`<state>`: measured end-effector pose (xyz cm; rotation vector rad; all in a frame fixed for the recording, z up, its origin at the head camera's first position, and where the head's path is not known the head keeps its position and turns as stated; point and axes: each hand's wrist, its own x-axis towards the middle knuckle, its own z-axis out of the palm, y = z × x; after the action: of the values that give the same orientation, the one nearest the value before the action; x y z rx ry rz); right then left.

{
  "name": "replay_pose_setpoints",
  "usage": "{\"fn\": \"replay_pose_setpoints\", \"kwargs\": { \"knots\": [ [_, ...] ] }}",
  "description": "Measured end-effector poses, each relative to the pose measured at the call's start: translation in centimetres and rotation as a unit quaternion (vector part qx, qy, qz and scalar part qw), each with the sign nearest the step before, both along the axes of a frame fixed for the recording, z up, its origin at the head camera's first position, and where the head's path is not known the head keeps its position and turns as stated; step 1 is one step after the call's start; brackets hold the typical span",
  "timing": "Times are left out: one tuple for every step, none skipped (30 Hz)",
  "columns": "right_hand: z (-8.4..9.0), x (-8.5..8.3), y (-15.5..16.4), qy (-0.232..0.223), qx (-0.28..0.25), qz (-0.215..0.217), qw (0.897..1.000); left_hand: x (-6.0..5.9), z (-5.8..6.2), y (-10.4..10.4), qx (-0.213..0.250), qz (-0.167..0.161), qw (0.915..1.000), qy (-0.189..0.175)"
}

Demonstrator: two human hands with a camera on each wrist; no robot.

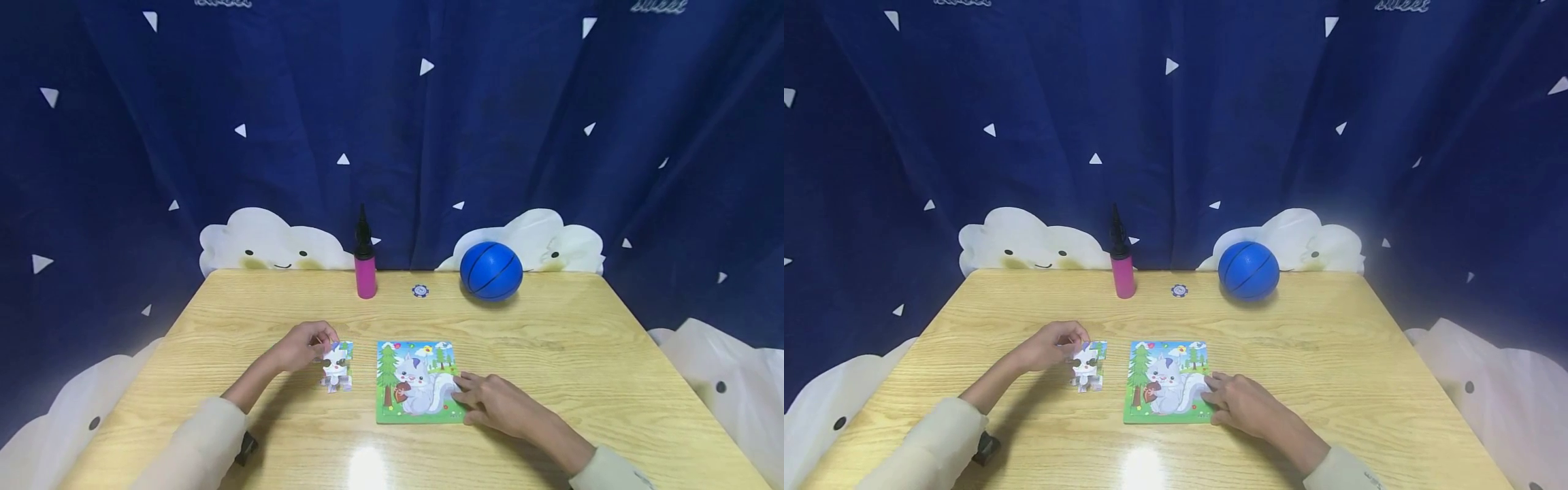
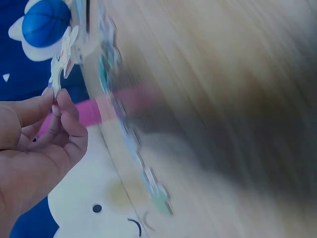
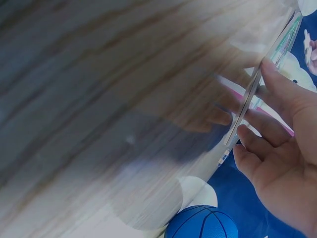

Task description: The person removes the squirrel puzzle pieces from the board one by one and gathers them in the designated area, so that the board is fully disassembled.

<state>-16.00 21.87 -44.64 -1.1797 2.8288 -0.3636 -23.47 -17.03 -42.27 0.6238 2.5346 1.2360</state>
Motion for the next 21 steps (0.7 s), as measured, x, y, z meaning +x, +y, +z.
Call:
{"fn": "replay_pose_setpoints", "kwargs": {
  "knots": [
    [0.0,0.0,0.0,0.001,-0.001,0.0,1.0,0.0,0.0,-0.4,0.0,0.0,1.0,-0.003],
    [0.0,0.0,0.0,0.002,-0.001,0.001,1.0,0.0,-0.1,-0.8,-0.001,0.002,1.0,-0.008],
    [0.0,0.0,0.0,0.002,-0.002,0.001,1.0,0.0,-0.2,-1.2,-0.004,0.005,0.9999,-0.009],
    [-0.1,0.0,0.0,0.003,-0.003,0.001,1.0,0.1,-0.2,-1.5,-0.007,0.006,0.9999,-0.01],
    [-0.1,0.0,0.0,0.003,-0.004,0.001,1.0,0.1,-0.3,-1.9,-0.009,0.008,0.9998,-0.013],
    [-0.1,0.0,0.0,0.004,-0.004,0.001,1.0,0.2,-0.4,-2.2,-0.012,0.007,0.9998,-0.013],
    [-0.1,0.0,0.0,0.004,-0.005,0.001,1.0,0.2,-0.5,-2.6,-0.014,0.005,0.9998,-0.013],
    [-0.1,0.0,0.0,0.004,-0.005,0.002,1.0,0.3,-0.5,-2.9,-0.016,0.005,0.9998,-0.013],
    [-0.1,0.0,0.0,0.004,-0.006,0.002,1.0,0.4,-0.6,-3.2,-0.018,0.004,0.9997,-0.012],
    [-0.2,0.0,0.0,0.003,-0.007,0.003,1.0,0.5,-0.6,-3.5,-0.018,0.002,0.9997,-0.013],
    [-0.2,0.0,0.0,0.002,-0.007,0.002,1.0,0.6,-0.6,-3.7,-0.02,0.0,0.9997,-0.014],
    [-0.2,0.0,0.0,0.001,-0.006,0.002,1.0,0.8,-0.7,-3.9,-0.022,-0.002,0.9997,-0.014],
    [-0.1,0.0,0.0,-0.001,-0.006,0.001,1.0,0.9,-0.8,-4.1,-0.024,-0.003,0.9996,-0.015],
    [-0.1,-0.1,0.0,-0.001,-0.006,0.001,1.0,1.0,-0.8,-4.2,-0.025,-0.004,0.9995,-0.018],
    [-0.1,-0.1,0.0,-0.002,-0.006,0.0,1.0,1.1,-0.9,-4.3,-0.025,-0.004,0.9995,-0.02],
    [-0.1,-0.1,0.0,-0.002,-0.005,0.0,1.0,1.2,-0.9,-4.3,-0.027,-0.004,0.9994,-0.021],
    [-0.1,-0.1,0.0,-0.003,-0.006,0.0,1.0,1.2,-1.0,-4.4,-0.029,-0.004,0.9994,-0.021],
    [-0.1,-0.1,0.0,-0.002,-0.007,0.0,1.0,1.3,-1.2,-4.3,-0.031,-0.003,0.9993,-0.02],
    [0.0,0.0,0.0,-0.003,-0.008,0.0,1.0,1.3,-1.3,-4.3,-0.031,-0.003,0.9993,-0.019],
    [0.0,0.0,0.0,-0.004,-0.009,0.0,1.0,1.4,-1.4,-4.3,-0.033,-0.001,0.9993,-0.017],
    [0.0,0.0,0.0,-0.005,-0.01,0.0,1.0,1.4,-1.6,-4.2,-0.037,0.0,0.9992,-0.013]
  ]
}}
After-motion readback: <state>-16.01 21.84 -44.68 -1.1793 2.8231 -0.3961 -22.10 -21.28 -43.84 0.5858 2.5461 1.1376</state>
